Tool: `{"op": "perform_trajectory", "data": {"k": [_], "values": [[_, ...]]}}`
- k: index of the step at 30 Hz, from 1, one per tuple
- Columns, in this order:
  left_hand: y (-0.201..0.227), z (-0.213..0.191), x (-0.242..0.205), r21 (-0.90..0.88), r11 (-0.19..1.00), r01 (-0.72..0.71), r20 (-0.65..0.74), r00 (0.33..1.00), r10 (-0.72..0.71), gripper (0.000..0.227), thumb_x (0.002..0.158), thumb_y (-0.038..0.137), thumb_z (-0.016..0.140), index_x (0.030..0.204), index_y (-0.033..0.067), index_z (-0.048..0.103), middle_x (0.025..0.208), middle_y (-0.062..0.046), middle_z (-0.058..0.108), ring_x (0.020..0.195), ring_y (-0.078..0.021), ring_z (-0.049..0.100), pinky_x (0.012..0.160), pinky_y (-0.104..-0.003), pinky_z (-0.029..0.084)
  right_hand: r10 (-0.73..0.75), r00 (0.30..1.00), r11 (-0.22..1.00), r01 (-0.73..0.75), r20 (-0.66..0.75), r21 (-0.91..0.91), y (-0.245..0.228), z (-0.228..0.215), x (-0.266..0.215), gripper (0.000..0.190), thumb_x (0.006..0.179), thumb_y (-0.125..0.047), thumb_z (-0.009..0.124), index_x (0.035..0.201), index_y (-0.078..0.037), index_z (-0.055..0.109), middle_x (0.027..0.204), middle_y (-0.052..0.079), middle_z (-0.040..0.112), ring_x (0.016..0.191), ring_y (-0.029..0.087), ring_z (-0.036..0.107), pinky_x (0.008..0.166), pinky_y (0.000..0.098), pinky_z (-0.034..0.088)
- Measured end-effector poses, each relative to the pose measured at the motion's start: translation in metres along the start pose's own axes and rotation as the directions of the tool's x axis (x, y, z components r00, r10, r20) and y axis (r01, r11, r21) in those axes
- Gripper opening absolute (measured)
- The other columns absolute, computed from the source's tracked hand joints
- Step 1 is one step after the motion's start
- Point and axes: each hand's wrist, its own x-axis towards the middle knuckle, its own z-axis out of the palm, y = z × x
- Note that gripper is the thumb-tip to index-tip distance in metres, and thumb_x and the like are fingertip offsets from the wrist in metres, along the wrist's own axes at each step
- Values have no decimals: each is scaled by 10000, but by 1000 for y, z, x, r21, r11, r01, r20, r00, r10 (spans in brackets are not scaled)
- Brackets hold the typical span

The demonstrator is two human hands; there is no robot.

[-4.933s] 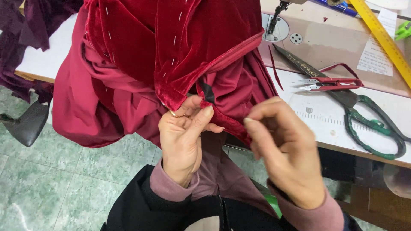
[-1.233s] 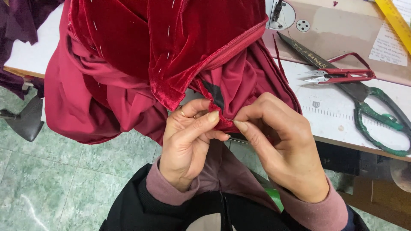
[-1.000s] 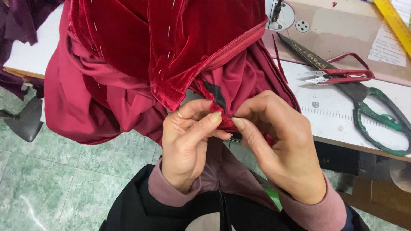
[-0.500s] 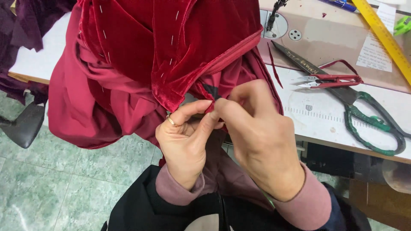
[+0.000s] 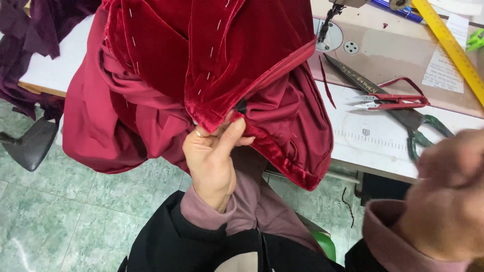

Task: Hand-sewing a seam on a red velvet garment using a needle and thread at a sewing workstation.

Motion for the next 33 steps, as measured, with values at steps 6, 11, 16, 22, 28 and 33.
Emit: {"op": "perform_trajectory", "data": {"k": [6,11,16,22,28,33], "values": [[4,3,0,-2,997,83,26,996,-83,233,803,-37,716,1032,-4,692,1035,-140,710,835,-234,702,582,-346,657,454,878,616,-431,151,660,-63,0,43,477,1206,-56,309,737,-46,222,651,102,274,552,176,269,530,279,202],[-1,2,-5,-51,992,118,68,991,-115,226,796,-53,714,628,92,674,1033,-134,681,901,-213,679,539,-358,660,217,838,473,-539,501,697,-81,7,47,36,1018,-38,494,999,-64,477,762,42,513,598,94,461,514,194,382],[5,4,-8,-40,987,153,159,976,-145,114,845,-29,691,944,23,710,1063,-49,665,821,-177,671,582,-323,651,-27,841,449,-473,540,758,-92,22,46,52,926,-27,580,879,-18,561,839,66,533,689,120,487,598,215,411],[5,3,-8,-92,964,248,188,955,-228,219,849,-33,680,1063,7,660,955,-86,674,805,-174,670,616,-320,642,-56,801,387,-533,596,753,-97,22,44,30,902,-41,610,892,-19,627,771,39,533,650,88,501,554,191,408],[5,2,-7,-117,961,249,212,952,-221,224,861,-51,662,1077,6,651,964,-91,668,823,-179,668,633,-327,643,-52,785,382,-555,617,739,-97,23,43,36,890,-25,612,904,-11,642,739,27,553,601,64,498,511,173,399],[3,0,-7,-117,963,242,209,954,-215,232,862,-57,656,1086,3,646,972,-91,670,817,-178,665,642,-323,643,-47,779,388,-562,625,730,-97,25,42,36,884,-24,612,886,-13,647,724,23,540,583,62,478,494,172,388]]}}
